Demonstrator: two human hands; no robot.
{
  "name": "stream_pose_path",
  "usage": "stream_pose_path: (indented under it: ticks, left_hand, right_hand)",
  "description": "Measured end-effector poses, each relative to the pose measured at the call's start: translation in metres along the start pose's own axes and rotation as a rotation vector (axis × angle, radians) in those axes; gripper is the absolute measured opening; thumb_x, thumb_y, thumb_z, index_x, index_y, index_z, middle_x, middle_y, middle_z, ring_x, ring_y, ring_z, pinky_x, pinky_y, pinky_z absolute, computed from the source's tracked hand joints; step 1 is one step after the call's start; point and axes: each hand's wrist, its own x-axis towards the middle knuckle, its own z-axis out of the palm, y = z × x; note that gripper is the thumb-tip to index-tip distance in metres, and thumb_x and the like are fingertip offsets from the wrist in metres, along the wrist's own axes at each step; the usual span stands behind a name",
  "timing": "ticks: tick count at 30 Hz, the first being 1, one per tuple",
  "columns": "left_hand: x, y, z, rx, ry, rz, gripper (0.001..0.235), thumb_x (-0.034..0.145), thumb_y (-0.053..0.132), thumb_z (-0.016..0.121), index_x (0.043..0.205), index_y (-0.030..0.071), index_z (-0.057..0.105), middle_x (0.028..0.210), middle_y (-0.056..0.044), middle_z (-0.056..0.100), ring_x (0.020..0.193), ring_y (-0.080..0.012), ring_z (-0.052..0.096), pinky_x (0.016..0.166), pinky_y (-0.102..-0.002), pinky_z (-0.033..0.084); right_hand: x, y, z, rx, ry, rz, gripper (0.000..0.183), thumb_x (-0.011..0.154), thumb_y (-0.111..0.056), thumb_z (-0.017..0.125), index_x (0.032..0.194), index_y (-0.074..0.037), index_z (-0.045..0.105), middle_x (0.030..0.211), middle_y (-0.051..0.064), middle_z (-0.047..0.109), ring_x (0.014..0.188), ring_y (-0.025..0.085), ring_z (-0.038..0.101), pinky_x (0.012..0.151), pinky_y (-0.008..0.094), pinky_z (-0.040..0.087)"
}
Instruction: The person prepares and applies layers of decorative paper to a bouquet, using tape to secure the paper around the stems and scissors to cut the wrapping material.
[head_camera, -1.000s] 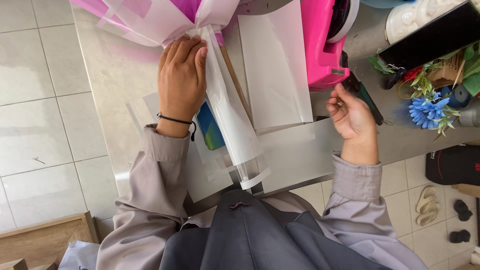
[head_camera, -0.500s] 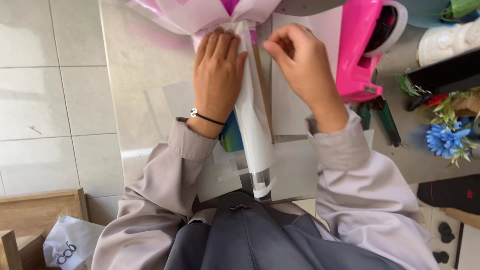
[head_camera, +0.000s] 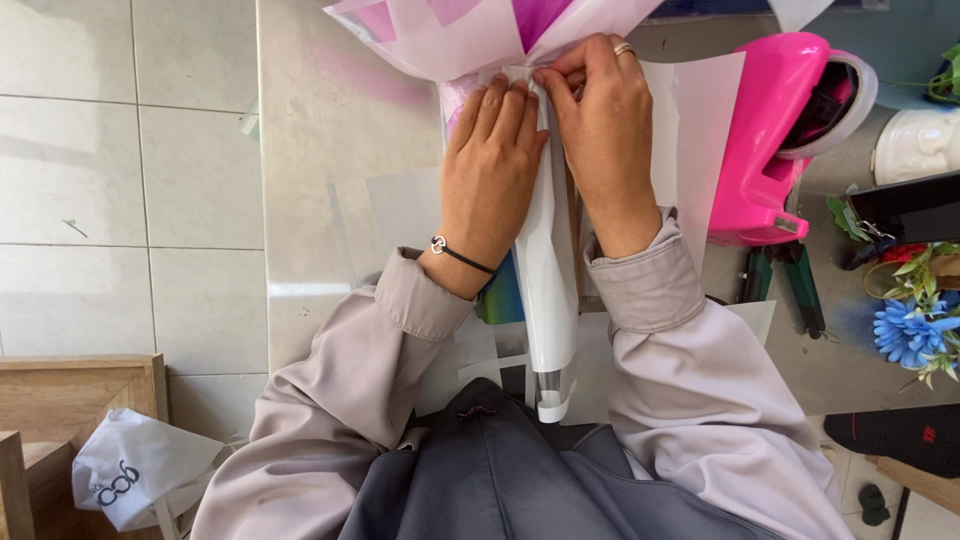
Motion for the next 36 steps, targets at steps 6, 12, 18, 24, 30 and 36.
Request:
stream_pose_path:
  ticks: [6,12,18,24,30,36]
  left_hand:
    - [-0.002,0.002,0.002,-0.02,-0.024,-0.019,0.03,0.103,0.022,0.067,0.125,0.002,0.065,0.122,-0.008,0.063,0.127,-0.026,0.056,0.118,-0.039,0.037]
    - [0.002,-0.003,0.002,-0.021,0.011,0.009,0.026,0.101,0.015,0.061,0.123,0.001,0.065,0.121,-0.01,0.065,0.125,-0.0277,0.059,0.116,-0.038,0.04]
    - [0.003,-0.017,-0.011,-0.364,0.006,-0.102,0.044,0.089,-0.01,0.053,0.132,0.001,0.058,0.129,-0.01,0.059,0.119,-0.027,0.062,0.104,-0.038,0.047]
    - [0.005,-0.016,-0.026,-0.179,0.197,-0.432,0.035,0.092,0.036,0.074,0.092,0.008,0.053,0.095,-0.007,0.046,0.082,-0.0255,0.053,0.069,-0.037,0.048]
    - [-0.008,-0.034,0.015,-0.423,0.015,-0.746,0.06,0.086,0.061,0.073,0.102,0.01,0.047,0.101,-0.009,0.052,0.09,-0.033,0.063,0.07,-0.045,0.053]
    - [-0.001,-0.036,0.015,-0.594,-0.02,-0.815,0.06,0.09,0.059,0.063,0.116,0.007,0.049,0.114,-0.012,0.062,0.099,-0.0334,0.067,0.082,-0.044,0.053]
  right_hand:
    - [-0.016,0.031,0.005,-0.029,0.163,0.155,0.051,0.088,-0.03,0.099,0.091,-0.008,0.052,0.079,0.005,0.059,0.069,0.024,0.057,0.067,0.042,0.046]
    - [-0.025,-0.01,-0.023,-0.019,0.125,-0.131,0.019,0.099,0.013,0.063,0.115,0.004,0.065,0.11,0.018,0.062,0.101,0.032,0.056,0.088,0.043,0.048]
    - [-0.03,-0.011,-0.017,0.154,-0.114,-0.222,0.031,0.114,-0.007,0.047,0.141,0.001,0.059,0.135,0.02,0.063,0.124,0.037,0.058,0.111,0.046,0.048]
    - [-0.022,-0.015,-0.03,0.138,-0.22,-0.22,0.033,0.115,-0.016,0.048,0.141,0.0,0.061,0.132,0.019,0.063,0.125,0.037,0.057,0.111,0.048,0.047]
    - [-0.019,-0.02,-0.034,0.121,-0.29,-0.242,0.034,0.115,-0.018,0.049,0.142,-0.003,0.062,0.124,0.019,0.063,0.124,0.035,0.055,0.109,0.048,0.046]
    - [-0.024,-0.016,-0.03,0.054,-0.311,-0.314,0.039,0.115,-0.023,0.054,0.15,-0.007,0.055,0.127,0.021,0.057,0.129,0.037,0.052,0.114,0.051,0.046]
